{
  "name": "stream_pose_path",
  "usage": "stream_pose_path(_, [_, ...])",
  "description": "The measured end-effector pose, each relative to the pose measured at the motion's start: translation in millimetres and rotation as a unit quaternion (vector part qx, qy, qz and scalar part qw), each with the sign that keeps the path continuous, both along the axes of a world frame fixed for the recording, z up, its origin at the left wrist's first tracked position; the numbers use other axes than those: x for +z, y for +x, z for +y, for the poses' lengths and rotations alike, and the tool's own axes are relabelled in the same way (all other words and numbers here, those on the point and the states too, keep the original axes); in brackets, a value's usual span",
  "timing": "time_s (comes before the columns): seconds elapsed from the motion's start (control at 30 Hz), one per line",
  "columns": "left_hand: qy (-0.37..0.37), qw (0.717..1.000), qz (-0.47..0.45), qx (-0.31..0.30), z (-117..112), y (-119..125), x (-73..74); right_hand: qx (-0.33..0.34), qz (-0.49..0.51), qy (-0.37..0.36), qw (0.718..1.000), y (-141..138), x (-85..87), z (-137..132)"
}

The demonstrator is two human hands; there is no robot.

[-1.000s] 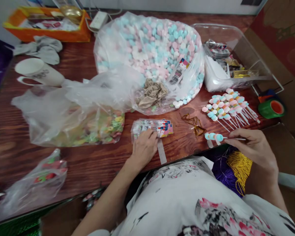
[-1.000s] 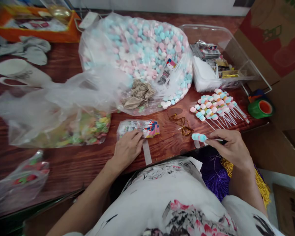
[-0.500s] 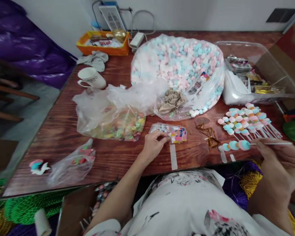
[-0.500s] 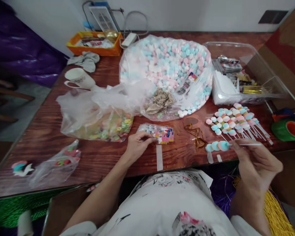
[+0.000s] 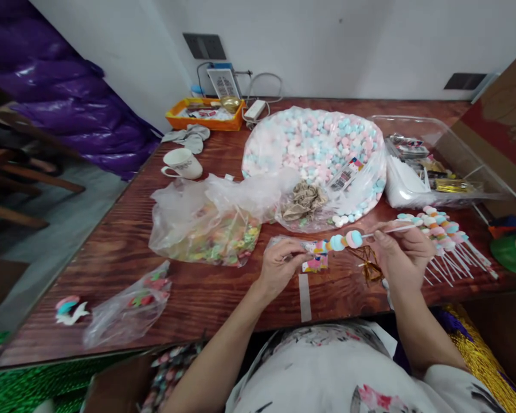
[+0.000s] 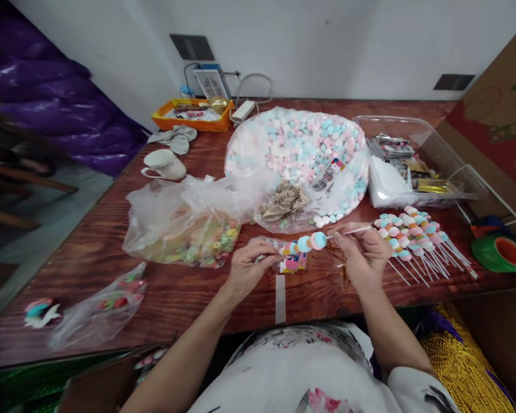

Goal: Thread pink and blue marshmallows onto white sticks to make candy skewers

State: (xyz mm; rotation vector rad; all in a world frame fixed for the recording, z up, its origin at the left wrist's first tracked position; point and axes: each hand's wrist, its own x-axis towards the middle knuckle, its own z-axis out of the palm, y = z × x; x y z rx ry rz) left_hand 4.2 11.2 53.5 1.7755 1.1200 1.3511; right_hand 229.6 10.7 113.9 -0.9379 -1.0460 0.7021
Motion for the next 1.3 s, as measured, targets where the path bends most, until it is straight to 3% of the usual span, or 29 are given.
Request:
stream_pose_path(0.13, [-0.016, 0.998, -0.035, -0.040, 5, 9, -2.1, 0.046, 0.062, -0.036, 0.996, -3, -4.2, 9])
stream_pose_path(0.27, [-0.138, 0.983, -0.098, -0.069, 8, 20, -2.6, 0.047, 0.101, -0.023, 0.994, -7, 0.5, 15])
stream_pose_path(0.43, [-0.276, 0.926, -0.113, -0.231, 6, 29, 7.6, 0.103, 0.091, -0.024, 0.990, -4, 7.1, 21])
stream_pose_path(0.57, [-0.350, 0.882, -0.149, -0.278, 0, 35, 15.6, 0.165, 0.056, -0.054, 0.983, -2, 5.0, 32])
stream_pose_path(0.67, [-0.376, 0.868, -0.154, -0.285, -5, 39, 17.6, 0.171, 0.039, -0.065, 0.982, -1, 0.5, 40])
stream_pose_path(0.87, [-0.308, 0.930, -0.031, -0.198, -6, 45, 10.4, 0.131, 0.022, -0.068, 0.989, 0, -0.3, 44])
stream_pose_path(1.03, [-0.276, 0.949, -0.034, -0.147, 0, 48, -2.3, 0.066, -0.007, -0.047, 0.997, -11, 8.5, 35])
stream_pose_path(1.17, [-0.318, 0.932, -0.084, -0.154, 3, 47, -5.8, 0.091, -0.022, -0.050, 0.994, -17, 5.9, 30])
stream_pose_path(1.3, [-0.413, 0.874, -0.153, -0.206, 0, 38, 0.3, 0.156, 0.014, -0.064, 0.986, -7, -4.0, 37])
